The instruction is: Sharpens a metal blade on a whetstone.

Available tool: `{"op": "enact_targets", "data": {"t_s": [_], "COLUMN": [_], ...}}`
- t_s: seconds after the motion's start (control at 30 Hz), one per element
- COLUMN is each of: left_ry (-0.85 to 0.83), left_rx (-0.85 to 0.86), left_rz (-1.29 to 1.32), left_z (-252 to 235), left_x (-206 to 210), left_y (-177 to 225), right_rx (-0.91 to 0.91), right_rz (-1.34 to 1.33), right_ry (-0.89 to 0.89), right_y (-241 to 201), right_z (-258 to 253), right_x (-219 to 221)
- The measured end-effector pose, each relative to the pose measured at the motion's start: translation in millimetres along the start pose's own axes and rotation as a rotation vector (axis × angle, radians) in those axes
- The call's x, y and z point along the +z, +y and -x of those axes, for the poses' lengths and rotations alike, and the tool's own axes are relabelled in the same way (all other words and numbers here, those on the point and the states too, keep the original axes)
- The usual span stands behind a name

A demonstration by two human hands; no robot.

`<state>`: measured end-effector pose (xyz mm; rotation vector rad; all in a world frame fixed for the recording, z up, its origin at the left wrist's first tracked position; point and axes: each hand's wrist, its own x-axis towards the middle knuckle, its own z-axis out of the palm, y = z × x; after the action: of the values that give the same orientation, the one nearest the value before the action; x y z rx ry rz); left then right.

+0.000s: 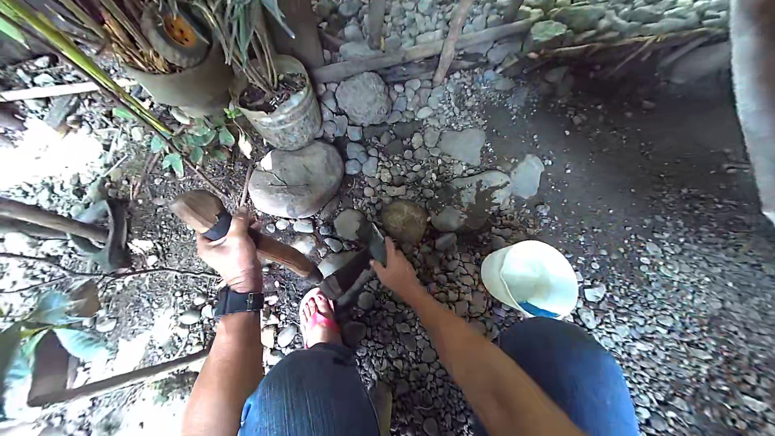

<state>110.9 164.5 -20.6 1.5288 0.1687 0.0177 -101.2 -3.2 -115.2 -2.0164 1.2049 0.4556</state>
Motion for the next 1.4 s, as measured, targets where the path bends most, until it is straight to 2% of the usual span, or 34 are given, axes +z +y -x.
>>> {"op": "enact_targets", "data": {"t_s": [0.1, 0.27, 0.43, 0.53, 0.7, 0.97, 1.13, 1.27, 1.4], "left_ry": [-0.049, -0.092, -0.049, -0.066, -0.147, -0.205, -0.220, -0.219, -0.170], "left_rx": [0.056, 0.061, 0.059, 0.057, 0.045, -0.008, 0.037, 0.081, 0.090], "left_rz": [0.022, 0.083, 0.016, -0.003, -0.006, 0.050, 0.102, 0.114, 0.047], "left_z": [-3.4, -2.4, -12.1, -21.0, -32.1, -64.6, -56.5, -44.6, -35.2], "left_x": [-6.8, 0.8, 10.9, 13.9, 17.5, 30.2, 35.7, 24.7, 20.5], "left_y": [-4.4, -8.1, -15.9, -19.5, -23.3, -42.8, -34.6, -32.0, -30.3], "right_rx": [-0.032, -0.011, -0.136, -0.156, 0.008, 0.033, 0.008, 0.041, -0.078], "right_rz": [0.015, 0.084, 0.154, 0.198, 0.128, 0.169, 0.154, 0.118, 0.193], "right_ry": [0.015, 0.014, -0.008, 0.011, 0.043, -0.030, 0.000, 0.003, -0.105], "right_y": [10.3, 9.6, 16.4, 16.7, 1.5, 2.8, 6.5, -1.1, 11.0], "right_z": [0.4, -9.4, 22.9, 9.4, -16.5, -18.3, -21.9, -9.9, 24.4], "right_x": [33.8, 35.7, 67.5, 57.3, 45.7, 38.9, 36.6, 45.5, 63.3]}}
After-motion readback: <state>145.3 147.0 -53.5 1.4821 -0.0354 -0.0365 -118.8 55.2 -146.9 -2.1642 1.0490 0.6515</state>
